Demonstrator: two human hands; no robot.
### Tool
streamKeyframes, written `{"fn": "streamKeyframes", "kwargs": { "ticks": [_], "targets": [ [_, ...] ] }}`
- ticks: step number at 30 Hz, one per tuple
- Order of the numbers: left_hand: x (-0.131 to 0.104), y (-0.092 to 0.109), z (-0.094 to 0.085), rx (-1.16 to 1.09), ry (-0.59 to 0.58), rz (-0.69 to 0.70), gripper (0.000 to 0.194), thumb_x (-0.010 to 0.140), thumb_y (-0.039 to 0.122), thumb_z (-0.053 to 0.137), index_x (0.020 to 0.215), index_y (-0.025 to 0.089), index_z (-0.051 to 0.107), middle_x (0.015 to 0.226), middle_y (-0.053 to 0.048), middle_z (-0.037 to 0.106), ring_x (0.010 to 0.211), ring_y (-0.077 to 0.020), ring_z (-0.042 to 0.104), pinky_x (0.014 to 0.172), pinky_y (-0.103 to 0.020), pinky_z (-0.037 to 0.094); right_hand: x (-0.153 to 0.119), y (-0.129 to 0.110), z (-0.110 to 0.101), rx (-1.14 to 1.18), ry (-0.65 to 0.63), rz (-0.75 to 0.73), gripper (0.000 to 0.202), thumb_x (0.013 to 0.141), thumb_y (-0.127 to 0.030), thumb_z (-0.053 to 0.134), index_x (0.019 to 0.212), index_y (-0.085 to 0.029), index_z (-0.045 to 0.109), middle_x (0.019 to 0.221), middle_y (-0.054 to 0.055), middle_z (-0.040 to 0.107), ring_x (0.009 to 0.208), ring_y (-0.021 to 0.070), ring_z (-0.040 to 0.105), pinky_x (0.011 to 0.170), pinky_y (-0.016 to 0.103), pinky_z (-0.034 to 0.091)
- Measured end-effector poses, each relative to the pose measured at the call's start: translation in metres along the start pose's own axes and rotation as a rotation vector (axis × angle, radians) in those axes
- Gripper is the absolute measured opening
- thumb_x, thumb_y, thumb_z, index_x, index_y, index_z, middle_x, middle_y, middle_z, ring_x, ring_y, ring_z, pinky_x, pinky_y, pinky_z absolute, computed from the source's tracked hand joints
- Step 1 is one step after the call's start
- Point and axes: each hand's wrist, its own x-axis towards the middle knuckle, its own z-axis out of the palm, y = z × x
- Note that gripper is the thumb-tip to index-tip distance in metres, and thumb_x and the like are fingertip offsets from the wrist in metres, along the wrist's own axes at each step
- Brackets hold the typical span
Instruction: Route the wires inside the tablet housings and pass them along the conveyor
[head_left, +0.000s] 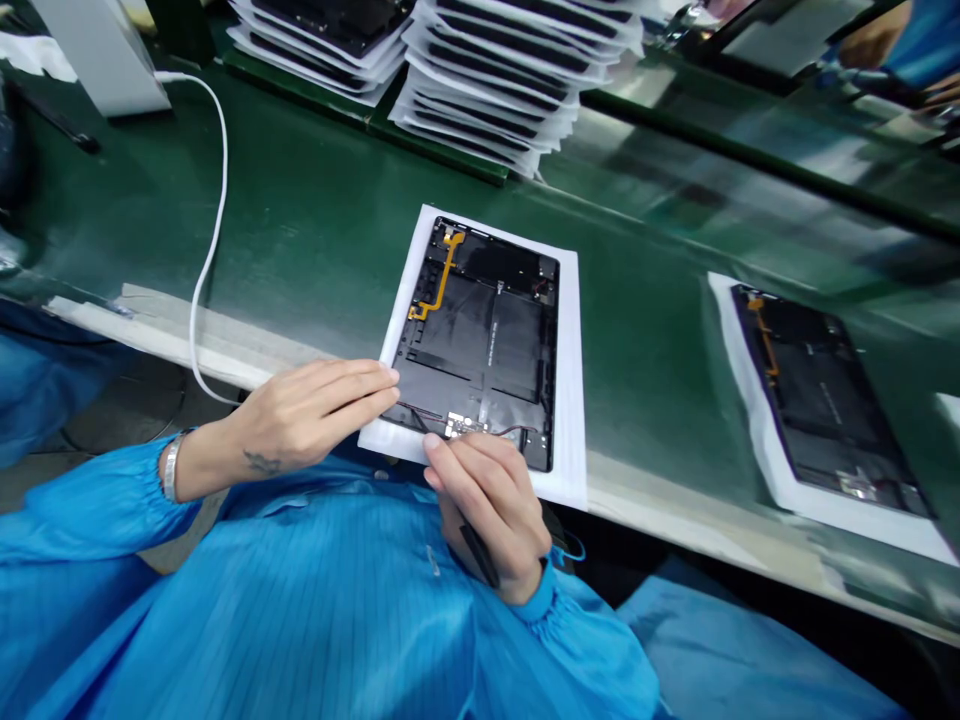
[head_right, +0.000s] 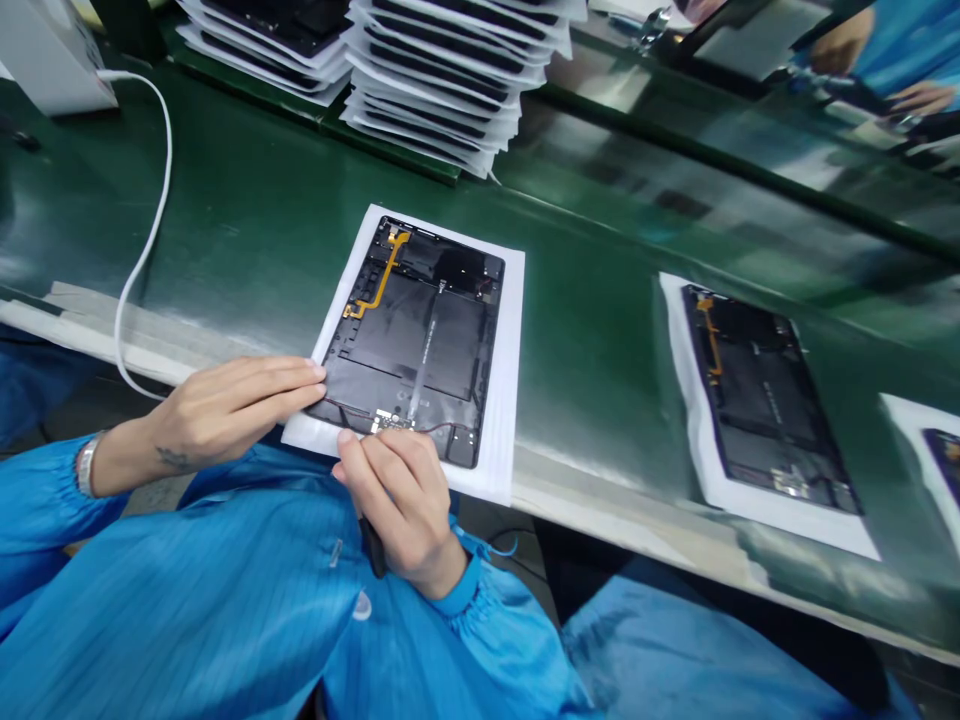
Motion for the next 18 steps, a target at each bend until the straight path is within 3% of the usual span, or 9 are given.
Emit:
{"fn": "streamKeyframes", "kwargs": {
  "ticks": [5, 11, 15, 18],
  "targets": [
    [0.000, -0.001, -0.001, -0.022, -0.028, -0.013, 0.030, 0.101, 0.008, 0.047, 0.126, 0.012, 0.062, 0.127, -0.015, 0.070, 0.122, -0.0249, 0.067, 0.097, -0.039, 0.060, -0.008, 0.001, -0.003, -0.058, 0.058, 0.061, 0.056, 0.085, 0.000, 0.067, 0.138, -0.020, 0.062, 0.094, 0.008, 0.073, 0.086, 0.0230, 0.065, 0.077, 0.040, 0.056],
    [0.006, 0.001, -0.003, 0.021, -0.091, 0.000, 0.033, 0.101, 0.007, 0.042, 0.128, 0.014, 0.061, 0.123, -0.016, 0.068, 0.118, -0.0257, 0.065, 0.091, -0.038, 0.058, -0.019, 0.006, -0.009, -0.045, 0.123, 0.091, 0.049, 0.087, -0.004, 0.067, 0.132, -0.023, 0.067, 0.093, 0.006, 0.073, 0.088, 0.0248, 0.067, 0.078, 0.044, 0.060],
    [0.018, 0.004, -0.008, 0.125, -0.231, 0.047, 0.039, 0.101, 0.010, 0.041, 0.136, 0.017, 0.056, 0.121, -0.015, 0.066, 0.109, -0.0271, 0.063, 0.086, -0.039, 0.056, 0.003, 0.006, -0.014, 0.196, 0.055, 0.179, 0.042, 0.091, -0.006, 0.063, 0.128, -0.024, 0.068, 0.104, 0.007, 0.074, 0.093, 0.0246, 0.070, 0.077, 0.043, 0.059],
    [0.026, 0.008, -0.012, 0.175, -0.363, 0.056, 0.039, 0.102, 0.016, 0.044, 0.140, 0.018, 0.052, 0.128, -0.015, 0.063, 0.105, -0.0285, 0.061, 0.082, -0.040, 0.054, 0.029, 0.006, -0.012, 0.377, -0.005, 0.314, 0.028, 0.091, -0.005, 0.063, 0.110, -0.023, 0.072, 0.098, 0.005, 0.075, 0.089, 0.0207, 0.070, 0.078, 0.039, 0.058]
  ]
}}
